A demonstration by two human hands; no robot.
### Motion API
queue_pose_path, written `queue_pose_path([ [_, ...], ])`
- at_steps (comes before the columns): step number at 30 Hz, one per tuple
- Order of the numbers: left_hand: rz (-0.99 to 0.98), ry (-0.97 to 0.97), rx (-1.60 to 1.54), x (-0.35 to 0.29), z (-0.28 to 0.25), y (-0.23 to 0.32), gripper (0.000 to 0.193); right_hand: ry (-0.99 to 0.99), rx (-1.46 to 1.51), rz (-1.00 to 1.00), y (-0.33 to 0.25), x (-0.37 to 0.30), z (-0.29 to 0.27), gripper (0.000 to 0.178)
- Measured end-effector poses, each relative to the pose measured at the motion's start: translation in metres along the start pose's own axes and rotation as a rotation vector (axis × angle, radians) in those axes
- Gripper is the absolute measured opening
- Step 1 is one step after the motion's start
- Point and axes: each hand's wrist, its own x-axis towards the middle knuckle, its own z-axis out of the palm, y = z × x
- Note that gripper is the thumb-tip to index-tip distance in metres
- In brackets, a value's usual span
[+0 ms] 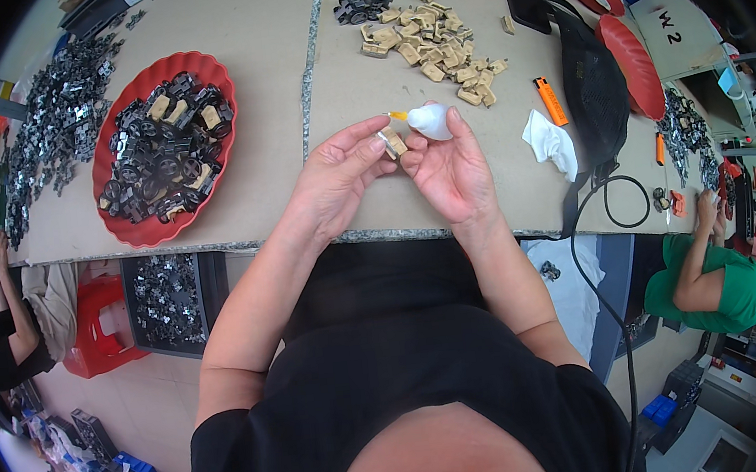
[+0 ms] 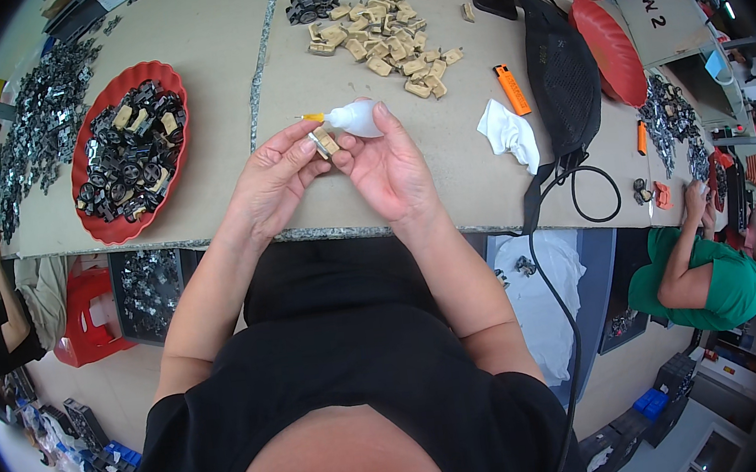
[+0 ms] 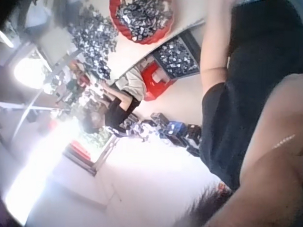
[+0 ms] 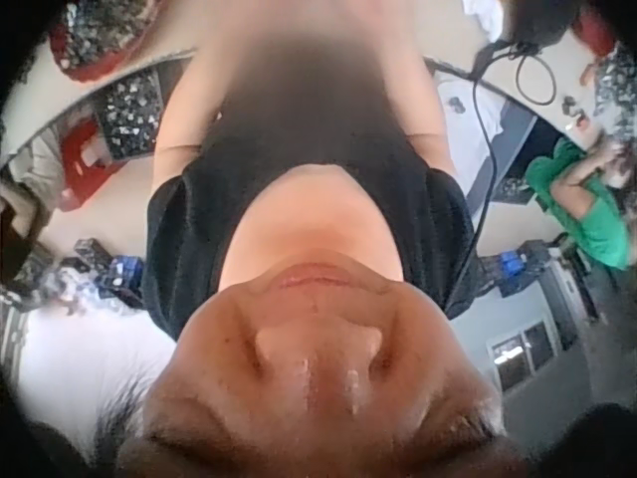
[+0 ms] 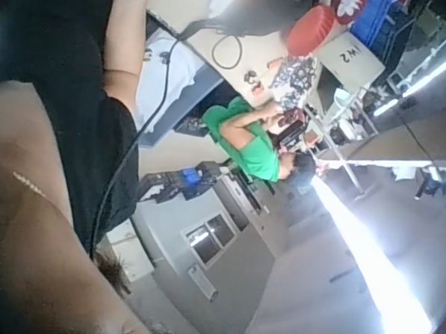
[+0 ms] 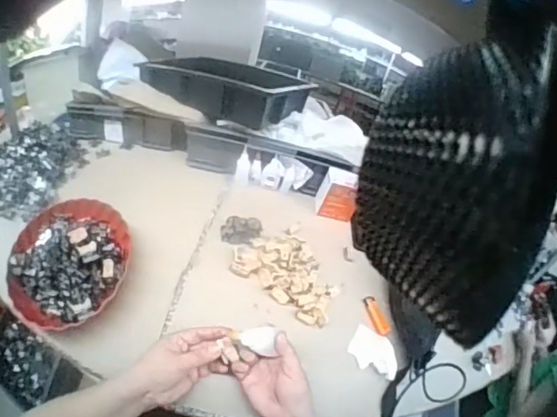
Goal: Glue and assemble small electronic or mechanical components onto a plastic base.
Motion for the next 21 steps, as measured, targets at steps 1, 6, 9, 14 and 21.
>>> queue_pose_path([
  [1, -0.024, -0.004, -0.017, -0.001, 0.0, 0.002, 0.027, -0.001, 0.007, 0.004, 0.0, 0.0, 0.0, 0.025],
  [6, 0.018, -0.046, 0.033, -0.005, -0.01, 0.001, 0.021, -0.022, 0.005, 0.003, -0.002, 0.002, -0.002, 0.026],
  [9, 0.093, -0.024, 0.127, -0.006, -0.009, 0.005, 0.021, -0.007, -0.052, -0.052, -0.005, 0.0, -0.002, 0.024],
  [14, 0.126, 0.034, 0.227, -0.006, -0.013, 0.009, 0.024, 0.005, -0.292, -0.241, -0.015, -0.005, -0.016, 0.024],
  [21, 0.228, 0.065, 0.194, -0.003, -0.02, 0.001, 0.024, -0.057, -0.654, -0.461, -0.002, -0.012, -0.015, 0.024],
])
